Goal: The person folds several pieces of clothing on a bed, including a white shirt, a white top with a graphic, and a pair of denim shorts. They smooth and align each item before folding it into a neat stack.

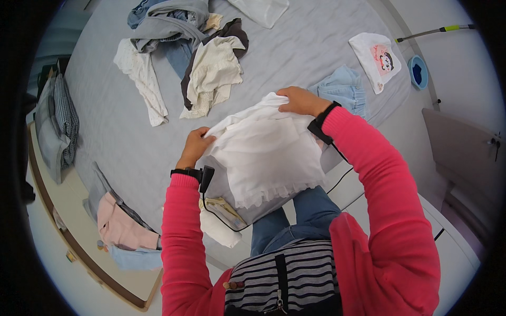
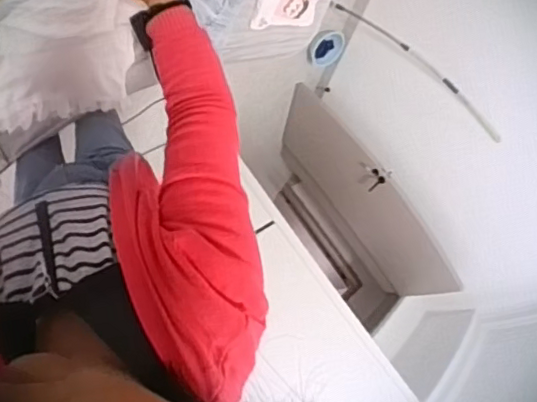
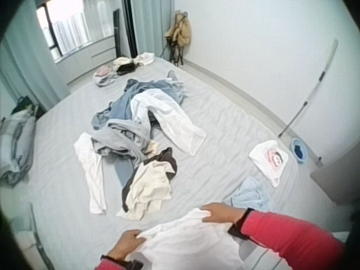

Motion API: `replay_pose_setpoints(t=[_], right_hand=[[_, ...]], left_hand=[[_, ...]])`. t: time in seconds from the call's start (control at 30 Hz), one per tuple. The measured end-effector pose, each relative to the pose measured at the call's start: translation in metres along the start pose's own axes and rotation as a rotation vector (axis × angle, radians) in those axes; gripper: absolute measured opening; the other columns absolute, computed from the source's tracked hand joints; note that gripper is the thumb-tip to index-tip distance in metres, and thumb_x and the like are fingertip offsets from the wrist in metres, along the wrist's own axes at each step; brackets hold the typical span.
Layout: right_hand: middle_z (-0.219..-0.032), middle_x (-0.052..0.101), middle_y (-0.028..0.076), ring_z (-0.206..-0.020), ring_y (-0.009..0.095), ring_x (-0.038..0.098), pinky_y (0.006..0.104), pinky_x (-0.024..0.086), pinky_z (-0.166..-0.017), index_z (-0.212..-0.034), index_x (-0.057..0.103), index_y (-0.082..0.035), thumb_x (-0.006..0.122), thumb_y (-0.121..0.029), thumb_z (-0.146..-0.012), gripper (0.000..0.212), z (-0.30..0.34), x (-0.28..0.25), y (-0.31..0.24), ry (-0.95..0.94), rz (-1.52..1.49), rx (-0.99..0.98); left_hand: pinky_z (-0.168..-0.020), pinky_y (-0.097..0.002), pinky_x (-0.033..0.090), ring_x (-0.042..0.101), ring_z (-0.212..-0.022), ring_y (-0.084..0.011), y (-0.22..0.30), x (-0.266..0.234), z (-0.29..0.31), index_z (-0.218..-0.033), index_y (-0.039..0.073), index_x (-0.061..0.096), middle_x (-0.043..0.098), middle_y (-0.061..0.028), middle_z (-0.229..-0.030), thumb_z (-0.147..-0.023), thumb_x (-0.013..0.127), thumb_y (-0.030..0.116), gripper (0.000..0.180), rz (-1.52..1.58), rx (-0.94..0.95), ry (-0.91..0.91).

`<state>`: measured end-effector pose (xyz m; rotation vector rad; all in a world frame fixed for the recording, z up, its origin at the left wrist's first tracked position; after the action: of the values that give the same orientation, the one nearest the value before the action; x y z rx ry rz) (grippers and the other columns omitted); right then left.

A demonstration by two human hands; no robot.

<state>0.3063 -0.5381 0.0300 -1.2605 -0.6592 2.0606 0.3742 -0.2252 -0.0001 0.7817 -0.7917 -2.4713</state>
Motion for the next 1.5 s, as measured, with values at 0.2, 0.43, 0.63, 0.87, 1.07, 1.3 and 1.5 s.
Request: replay_pose_setpoints(t=[0.2,0.43,0.63,0.87,1.07,1.3,1.5], right_hand=[[-0.087,0.057,0.012,-0.084,0.031,0.053,0.0377,0.042,-0.072,-0.091,0.06,-0.003,0.067,-0.007,-0.068,0.024,0.106,-0.022,-0.055,0.271,0.101,-0.26],[-0.096,0.052,0.007,-0.097,0.028,0.05,0.039,0.035,-0.085,-0.106,0.057,-0.011,0.07,-0.009,-0.061,0.047,0.209,0.104,-0.022,-0.098,0.205,-0.045],[-0.098,0.057,0.013,-0.096,0.031,0.053,0.038,0.042,-0.085,-0.101,0.059,-0.004,0.072,-0.027,-0.068,0.042,0.2,0.141,0.001,0.026,0.021,0.099],[-0.069,0.051,0.006,-0.062,0.014,0.048,0.0282,0.038,-0.058,-0.081,0.056,0.0,0.067,-0.023,-0.08,0.025,0.165,0.121,-0.014,0.164,-0.59,0.353],[-0.078,0.052,0.008,-0.073,0.023,0.05,0.031,0.038,-0.064,-0.081,0.056,-0.005,0.057,-0.001,-0.074,0.008,0.192,0.084,-0.071,0.393,-0.384,-0.164],[-0.088,0.054,0.007,-0.087,0.028,0.049,0.0366,0.038,-0.075,-0.074,0.066,-0.014,0.056,0.006,-0.062,0.025,0.244,0.115,-0.059,0.295,0.033,-0.246],[-0.089,0.055,0.004,-0.081,0.018,0.051,0.0291,0.039,-0.07,-0.084,0.069,-0.012,0.055,0.003,-0.074,0.023,0.259,0.163,0.004,0.122,-0.355,0.303]], left_hand=[[-0.077,-0.0395,0.035,0.049,-0.083,-0.0331,0.029,-0.009,0.115,-0.082,0.004,0.053,0.052,-0.0128,-0.083,-0.064,0.056,-0.005,0.021,-0.219,0.512,0.464],[-0.079,-0.0418,0.038,0.05,-0.092,-0.0337,-0.03,0.104,0.191,-0.093,0.007,0.051,0.053,-0.0118,-0.094,-0.059,0.063,-0.003,0.037,-0.321,0.491,0.212],[-0.075,-0.0349,0.042,0.052,-0.084,-0.0266,-0.068,0.141,0.152,-0.102,0.003,0.047,0.052,-0.0111,-0.09,-0.069,0.074,0.012,0.043,0.081,0.23,0.2],[-0.073,-0.0279,0.046,0.057,-0.084,-0.0153,-0.079,0.138,0.111,-0.101,-0.001,0.054,0.061,-0.0063,-0.093,-0.082,0.066,0.017,0.028,0.881,-0.416,0.058],[-0.08,-0.0284,0.047,0.06,-0.092,-0.0156,-0.04,0.097,0.149,-0.114,-0.002,0.057,0.064,-0.0084,-0.104,-0.083,0.059,0.005,0.033,0.722,0.098,0.201],[-0.089,-0.0287,0.038,0.048,-0.101,-0.024,-0.072,0.121,0.193,-0.085,0.015,0.069,0.051,-0.0092,-0.114,-0.068,0.059,-0.003,0.027,0.102,0.389,0.225],[-0.082,-0.0255,0.038,0.048,-0.089,-0.0159,-0.128,0.179,0.199,-0.082,0.01,0.067,0.054,-0.003,-0.101,-0.074,0.051,0.002,0.02,0.577,-0.097,0.046]])
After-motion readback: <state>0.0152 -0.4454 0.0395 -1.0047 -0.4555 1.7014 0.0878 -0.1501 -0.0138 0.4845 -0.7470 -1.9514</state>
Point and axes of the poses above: each hand's wrist, its own z-axis away from the middle knuckle, its own x-axis out of the palm, y = z × x, the point moved 7 cm from there along -z, towards the middle knuckle
